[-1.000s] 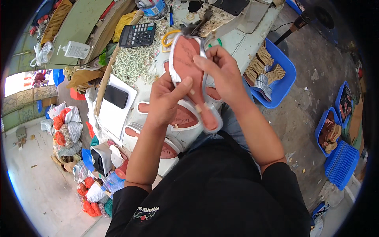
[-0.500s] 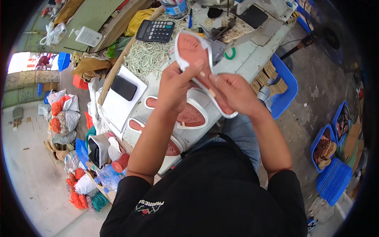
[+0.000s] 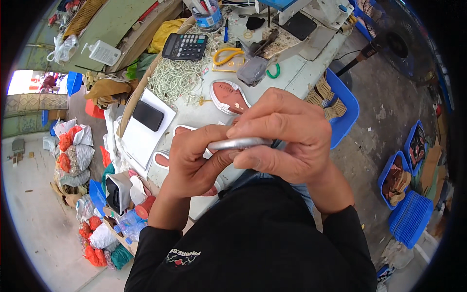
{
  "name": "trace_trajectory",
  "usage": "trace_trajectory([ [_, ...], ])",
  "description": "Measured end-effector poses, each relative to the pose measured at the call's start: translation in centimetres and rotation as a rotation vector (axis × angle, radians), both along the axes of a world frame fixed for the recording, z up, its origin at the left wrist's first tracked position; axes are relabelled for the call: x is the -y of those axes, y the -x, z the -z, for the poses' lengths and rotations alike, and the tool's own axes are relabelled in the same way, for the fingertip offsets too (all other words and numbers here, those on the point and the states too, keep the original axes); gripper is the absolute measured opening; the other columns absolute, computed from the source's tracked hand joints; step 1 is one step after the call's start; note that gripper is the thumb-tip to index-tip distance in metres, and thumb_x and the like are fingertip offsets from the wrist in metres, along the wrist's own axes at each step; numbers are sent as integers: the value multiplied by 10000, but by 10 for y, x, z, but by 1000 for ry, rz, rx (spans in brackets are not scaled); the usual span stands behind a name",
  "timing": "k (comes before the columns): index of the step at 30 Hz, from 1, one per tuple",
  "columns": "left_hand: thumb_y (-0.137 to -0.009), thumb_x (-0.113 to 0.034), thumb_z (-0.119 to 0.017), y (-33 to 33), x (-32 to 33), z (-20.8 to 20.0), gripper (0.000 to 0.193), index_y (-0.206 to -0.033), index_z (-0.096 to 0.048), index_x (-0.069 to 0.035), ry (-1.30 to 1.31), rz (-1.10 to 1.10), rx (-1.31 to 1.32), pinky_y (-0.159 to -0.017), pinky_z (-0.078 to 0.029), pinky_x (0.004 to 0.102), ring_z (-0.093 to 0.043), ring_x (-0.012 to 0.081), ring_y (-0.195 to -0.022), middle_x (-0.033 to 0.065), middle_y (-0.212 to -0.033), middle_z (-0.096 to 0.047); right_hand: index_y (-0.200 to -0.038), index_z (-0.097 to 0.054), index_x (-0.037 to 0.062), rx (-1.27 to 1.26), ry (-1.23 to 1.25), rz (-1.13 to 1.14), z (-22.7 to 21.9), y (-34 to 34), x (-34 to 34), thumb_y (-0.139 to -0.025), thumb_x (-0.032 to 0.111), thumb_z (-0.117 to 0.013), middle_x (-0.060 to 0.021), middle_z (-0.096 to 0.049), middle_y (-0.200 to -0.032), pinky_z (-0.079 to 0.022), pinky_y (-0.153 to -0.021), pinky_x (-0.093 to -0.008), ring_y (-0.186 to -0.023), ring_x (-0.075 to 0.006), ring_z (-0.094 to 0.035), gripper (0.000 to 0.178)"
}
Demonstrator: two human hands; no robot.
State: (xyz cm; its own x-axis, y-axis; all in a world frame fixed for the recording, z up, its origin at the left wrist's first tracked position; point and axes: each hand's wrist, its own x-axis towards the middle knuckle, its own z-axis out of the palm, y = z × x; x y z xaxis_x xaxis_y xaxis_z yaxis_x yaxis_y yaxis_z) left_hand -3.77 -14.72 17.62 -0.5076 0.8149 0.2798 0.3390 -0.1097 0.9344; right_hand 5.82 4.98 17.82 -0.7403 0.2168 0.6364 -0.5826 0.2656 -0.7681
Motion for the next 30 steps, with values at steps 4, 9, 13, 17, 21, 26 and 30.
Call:
trace_trajectory([
  [4, -894, -44, -809, 4, -7, -7, 270, -1157, -751, -34, -22, 6, -184, -823, -602, 356, -780, 268, -946, 102, -1032, -793, -1025, -808, -1, -29, -41, -73, -1, -2, -2, -775, 148, -926, -105, -747, -934, -570, -777, -326, -843, -211, -697, 313],
  [9, -924, -1, -763, 9, 1, 3, 215, -1138, -746, -15, 165, -6, -272, -856, -622, 387, -782, 283, -985, 116, -1027, -789, -1170, -769, 6, 73, -93, -21, 19, -6, 6, -785, 180, -914, -131, -737, -1052, -559, -897, -363, -951, -260, -700, 446],
  [13, -938, -55, -777, 8, 21, 36, 221, -1134, -730, 36, -84, 88, 455, -897, -629, 435, -772, 318, -1001, 196, -1059, -777, -1351, -687, 31, 241, -59, -108, 29, -18, 12, -872, 198, -825, -159, -687, -1238, -530, -985, -422, -1081, -315, -675, 525],
  [17, -919, -194, -825, 26, 38, 65, 405, -1214, -691, 50, -374, 278, 715, -1001, -576, 496, -727, 369, -1105, 249, -1158, -742, -1416, -657, 56, 564, 161, -504, 61, -33, 8, -913, 120, -741, -181, -614, -1423, -531, -1003, -429, -1166, -343, -659, 513],
  [21, -879, -337, -869, 28, 32, 75, 821, -1525, -500, 13, -278, -13, 632, -1211, -410, 508, -513, 371, -1459, 238, -1539, -552, -1424, -666, 120, 717, -185, -143, 69, -44, 16, -845, 10, -710, -162, -577, -1477, -548, -976, -412, -1154, -368, -664, 591],
  [26, -923, -348, -821, 41, 33, 99, 700, -1493, -566, -31, -308, -9, 684, -1224, -387, 523, -515, 392, -1453, 220, -1543, -561, -1414, -682, 172, 652, -479, 233, 68, -49, 24, -788, -1, -724, -143, -619, -1355, -560, -899, -427, -1052, -351, -676, 651],
  [30, -1001, -415, -707, 47, 34, 109, 570, -1454, -615, -81, -313, 42, 752, -1238, -360, 564, -482, 430, -1471, 211, -1544, -561, -1420, -683, 181, 678, -468, 219, 68, -47, 24, -796, 10, -734, -145, -617, -1267, -552, -845, -431, -990, -345, -667, 649],
])
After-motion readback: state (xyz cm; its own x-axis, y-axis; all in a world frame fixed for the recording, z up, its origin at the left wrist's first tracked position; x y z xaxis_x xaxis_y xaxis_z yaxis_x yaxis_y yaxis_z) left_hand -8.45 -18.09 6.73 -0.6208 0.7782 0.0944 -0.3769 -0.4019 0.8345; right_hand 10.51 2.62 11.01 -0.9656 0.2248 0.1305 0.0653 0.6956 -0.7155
